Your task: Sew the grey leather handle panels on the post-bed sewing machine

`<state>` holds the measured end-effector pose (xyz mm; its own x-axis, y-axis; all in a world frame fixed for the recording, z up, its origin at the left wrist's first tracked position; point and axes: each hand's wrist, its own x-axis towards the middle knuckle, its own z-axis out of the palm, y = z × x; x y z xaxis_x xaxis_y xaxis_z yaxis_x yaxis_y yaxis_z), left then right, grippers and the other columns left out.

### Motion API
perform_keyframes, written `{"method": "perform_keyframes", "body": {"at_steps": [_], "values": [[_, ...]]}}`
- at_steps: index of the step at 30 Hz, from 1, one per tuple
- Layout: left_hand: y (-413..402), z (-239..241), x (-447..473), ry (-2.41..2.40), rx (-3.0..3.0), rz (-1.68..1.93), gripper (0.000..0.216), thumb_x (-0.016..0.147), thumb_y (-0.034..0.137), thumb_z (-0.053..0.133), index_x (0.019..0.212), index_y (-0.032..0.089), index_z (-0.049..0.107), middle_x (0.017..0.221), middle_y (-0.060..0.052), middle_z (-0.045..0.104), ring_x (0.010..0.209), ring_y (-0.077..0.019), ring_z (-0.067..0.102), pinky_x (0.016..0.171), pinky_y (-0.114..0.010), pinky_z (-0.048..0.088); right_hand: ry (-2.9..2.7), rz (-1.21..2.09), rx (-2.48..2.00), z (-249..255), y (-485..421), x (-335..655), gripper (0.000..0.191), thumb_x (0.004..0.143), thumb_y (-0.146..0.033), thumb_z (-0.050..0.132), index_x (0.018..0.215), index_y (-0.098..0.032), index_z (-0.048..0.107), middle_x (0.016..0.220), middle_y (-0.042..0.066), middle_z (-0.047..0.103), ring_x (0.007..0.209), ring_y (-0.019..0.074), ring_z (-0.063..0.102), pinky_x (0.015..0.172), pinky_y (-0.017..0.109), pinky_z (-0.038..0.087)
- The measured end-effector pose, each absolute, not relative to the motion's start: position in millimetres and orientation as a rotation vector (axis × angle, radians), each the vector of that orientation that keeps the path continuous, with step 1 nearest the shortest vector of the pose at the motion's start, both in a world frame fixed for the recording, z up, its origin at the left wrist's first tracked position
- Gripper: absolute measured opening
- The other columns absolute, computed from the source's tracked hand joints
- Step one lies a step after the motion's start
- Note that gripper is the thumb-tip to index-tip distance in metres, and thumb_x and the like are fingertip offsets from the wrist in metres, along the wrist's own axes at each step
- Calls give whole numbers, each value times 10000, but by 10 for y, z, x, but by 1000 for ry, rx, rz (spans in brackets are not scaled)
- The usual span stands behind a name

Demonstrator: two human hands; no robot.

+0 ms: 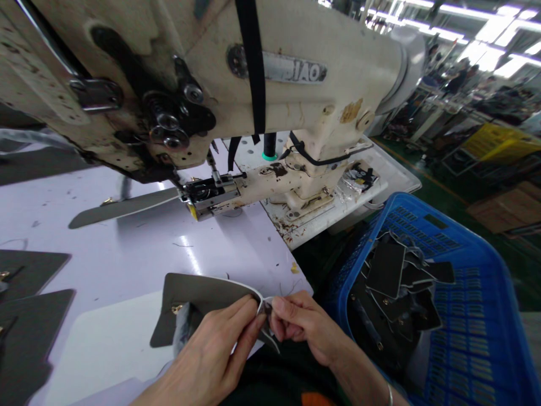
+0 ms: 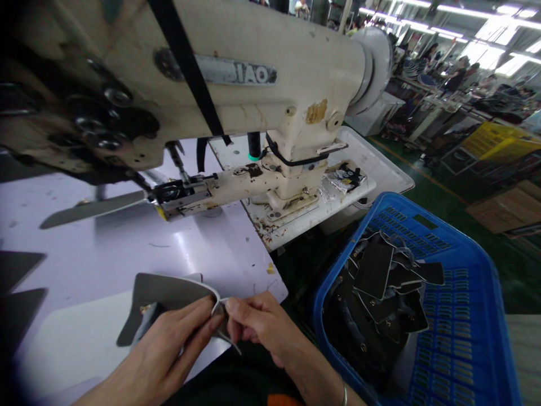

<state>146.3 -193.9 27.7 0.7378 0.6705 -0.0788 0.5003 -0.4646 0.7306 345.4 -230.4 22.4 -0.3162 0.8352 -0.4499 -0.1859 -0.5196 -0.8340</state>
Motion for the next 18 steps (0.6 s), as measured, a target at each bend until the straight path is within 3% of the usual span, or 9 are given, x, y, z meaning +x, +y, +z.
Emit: {"method": "perform_keyframes", "body": {"at_steps": [3, 6, 8, 10, 13, 18], "values": [[-1937, 265, 1431, 902, 2150, 299, 196, 1002, 256, 398, 839, 202, 492, 780, 11, 532, 712, -98, 555, 675, -258, 415, -1030, 1583, -1342, 291, -2313, 3460, 500, 831, -593, 693, 641, -144, 583, 562, -51, 394, 509, 68, 292, 484, 234, 203], [-1951, 250, 1412, 901, 2152, 291, 163, 998, 247, 406, 880, 208, 512, 804, 12, 556, 731, -97, 569, 689, -248, 424, -1171, 1236, -1426, 344, -2285, 3419, 347, 709, -408, 864, 907, -167, 711, 802, -8, 590, 575, 76, 392, 489, 215, 261], [-1956, 267, 1414, 886, 2163, 289, 162, 993, 236, 406, 882, 208, 520, 796, 12, 573, 714, -98, 575, 671, -249, 420, -1267, 1181, -1378, 338, -2258, 3388, 245, 790, -334, 810, 986, -195, 764, 887, 22, 671, 641, 103, 510, 539, 220, 348], [-1953, 312, 1427, 907, 2211, 317, 189, 979, 240, 423, 814, 204, 508, 733, 16, 560, 638, -99, 555, 605, -256, 391, -1313, 1158, -1323, 306, -2241, 3364, 133, 869, -287, 738, 938, -191, 799, 830, 36, 711, 699, 134, 592, 611, 236, 415], [-1932, 412, 1462, 1012, 2336, 371, 236, 948, 276, 475, 722, 208, 478, 646, 21, 531, 516, -101, 489, 515, -275, 320, -1350, 1095, -1263, 272, -2240, 3344, 124, 884, -248, 722, 945, -182, 809, 814, 47, 729, 721, 149, 638, 655, 248, 459], [-1833, 568, 1480, 937, 2299, 271, 278, 967, 283, 423, 714, 199, 505, 622, 26, 527, 502, -93, 472, 523, -272, 299, -1424, 1052, -1209, 326, -2256, 3351, 155, 916, -223, 674, 992, -181, 803, 854, 60, 734, 758, 150, 653, 693, 250, 470]]}}
